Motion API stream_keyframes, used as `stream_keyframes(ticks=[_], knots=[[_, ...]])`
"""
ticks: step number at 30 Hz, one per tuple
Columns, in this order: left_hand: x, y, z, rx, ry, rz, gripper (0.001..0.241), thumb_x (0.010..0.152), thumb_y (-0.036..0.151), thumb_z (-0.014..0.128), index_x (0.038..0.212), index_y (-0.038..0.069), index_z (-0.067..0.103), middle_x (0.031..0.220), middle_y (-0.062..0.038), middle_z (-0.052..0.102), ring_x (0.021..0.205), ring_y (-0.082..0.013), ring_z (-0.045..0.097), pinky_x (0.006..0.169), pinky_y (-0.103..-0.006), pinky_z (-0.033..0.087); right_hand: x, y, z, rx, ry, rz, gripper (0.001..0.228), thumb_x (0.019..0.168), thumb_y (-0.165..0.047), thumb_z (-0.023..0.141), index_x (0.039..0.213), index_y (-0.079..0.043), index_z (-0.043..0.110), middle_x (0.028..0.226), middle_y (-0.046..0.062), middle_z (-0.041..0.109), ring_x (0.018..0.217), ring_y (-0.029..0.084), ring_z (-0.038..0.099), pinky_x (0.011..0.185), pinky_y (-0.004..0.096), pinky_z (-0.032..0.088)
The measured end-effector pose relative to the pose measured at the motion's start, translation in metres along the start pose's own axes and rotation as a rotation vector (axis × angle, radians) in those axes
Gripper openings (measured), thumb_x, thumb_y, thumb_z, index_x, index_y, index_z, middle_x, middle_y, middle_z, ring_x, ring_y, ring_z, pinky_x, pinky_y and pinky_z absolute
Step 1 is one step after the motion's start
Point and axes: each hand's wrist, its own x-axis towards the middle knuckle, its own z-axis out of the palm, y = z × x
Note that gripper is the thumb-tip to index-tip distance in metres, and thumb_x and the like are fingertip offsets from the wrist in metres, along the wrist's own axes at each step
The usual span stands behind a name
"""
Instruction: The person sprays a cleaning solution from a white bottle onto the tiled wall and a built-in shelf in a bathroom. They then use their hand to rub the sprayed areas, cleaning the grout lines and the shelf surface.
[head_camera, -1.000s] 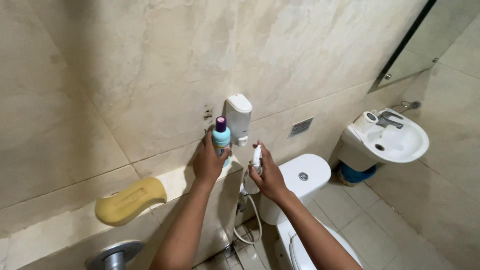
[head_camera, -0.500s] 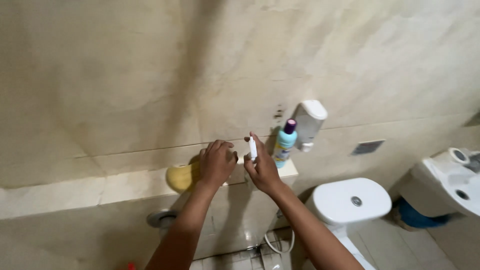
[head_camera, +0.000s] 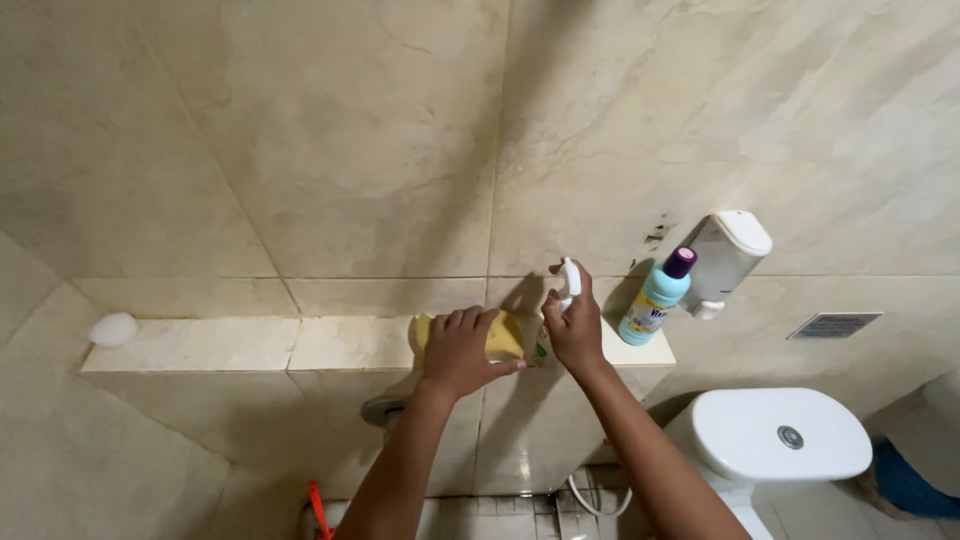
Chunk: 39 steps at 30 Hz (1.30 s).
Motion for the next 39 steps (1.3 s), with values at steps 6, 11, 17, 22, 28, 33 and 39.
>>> stream_keyframes(ticks=[6,11,17,22,28,33,39], knots=[[-0.001,-0.026,0.022,0.032,-0.015,0.071,0.084,0.078,0.064,0.077,0.141,0.013,0.056,0.129,-0.008,0.061,0.119,-0.0274,0.055,0.101,-0.0457,0.038,-0.003,0.018,0.012,-0.107,0.132,-0.163,0.051,0.096,-0.005,0.06,0.144,-0.008,0.044,0.119,0.007,0.069,0.077,0.015,0.068,0.065,0.029,0.055],[-0.007,-0.071,0.009,-0.024,0.085,0.117,0.086,0.067,0.064,0.08,0.134,0.014,0.062,0.13,-0.008,0.063,0.119,-0.0277,0.056,0.101,-0.046,0.038,-0.004,0.01,0.017,-0.179,0.161,-0.171,0.053,0.094,-0.005,0.064,0.143,-0.008,0.045,0.12,0.008,0.07,0.076,0.016,0.069,0.065,0.03,0.055],[-0.006,-0.098,0.0,-0.024,0.103,0.225,0.075,0.067,0.053,0.083,0.125,0.009,0.065,0.133,-0.014,0.061,0.124,-0.034,0.054,0.101,-0.0525,0.039,0.003,0.013,0.026,-0.24,0.191,-0.091,0.054,0.091,-0.001,0.064,0.142,-0.008,0.049,0.116,0.007,0.072,0.075,0.015,0.069,0.066,0.03,0.056],[0.004,-0.08,-0.007,-0.128,0.169,0.327,0.049,0.075,0.042,0.08,0.109,0.007,0.071,0.126,-0.014,0.064,0.116,-0.0337,0.059,0.098,-0.0496,0.046,0.0,0.026,0.032,-0.136,0.27,-0.154,0.057,0.089,0.006,0.06,0.143,-0.006,0.048,0.125,0.009,0.066,0.084,0.014,0.066,0.071,0.028,0.056],[0.018,-0.083,0.01,-0.307,0.143,0.328,0.021,0.087,0.026,0.074,0.097,0.008,0.074,0.103,-0.007,0.071,0.1,-0.0272,0.067,0.091,-0.0407,0.054,-0.004,0.028,0.032,-0.154,0.338,-0.12,0.057,0.089,0.008,0.058,0.144,-0.005,0.047,0.129,0.009,0.06,0.084,0.013,0.064,0.071,0.027,0.058],[0.018,-0.084,0.016,-0.389,0.303,0.337,0.017,0.081,0.021,0.079,0.089,0.009,0.071,0.098,-0.006,0.071,0.096,-0.0287,0.067,0.088,-0.0412,0.055,-0.008,0.031,0.034,-0.184,0.373,-0.192,0.059,0.088,0.01,0.059,0.143,-0.004,0.046,0.127,0.009,0.063,0.08,0.011,0.06,0.073,0.027,0.053],[0.016,-0.082,0.017,-0.374,0.324,0.324,0.02,0.077,0.019,0.079,0.091,0.007,0.071,0.097,-0.007,0.07,0.096,-0.0293,0.066,0.089,-0.0431,0.053,-0.014,0.02,0.034,-0.148,0.374,-0.163,0.057,0.095,0.01,0.06,0.147,-0.005,0.042,0.128,0.008,0.063,0.088,0.01,0.061,0.073,0.025,0.054]])
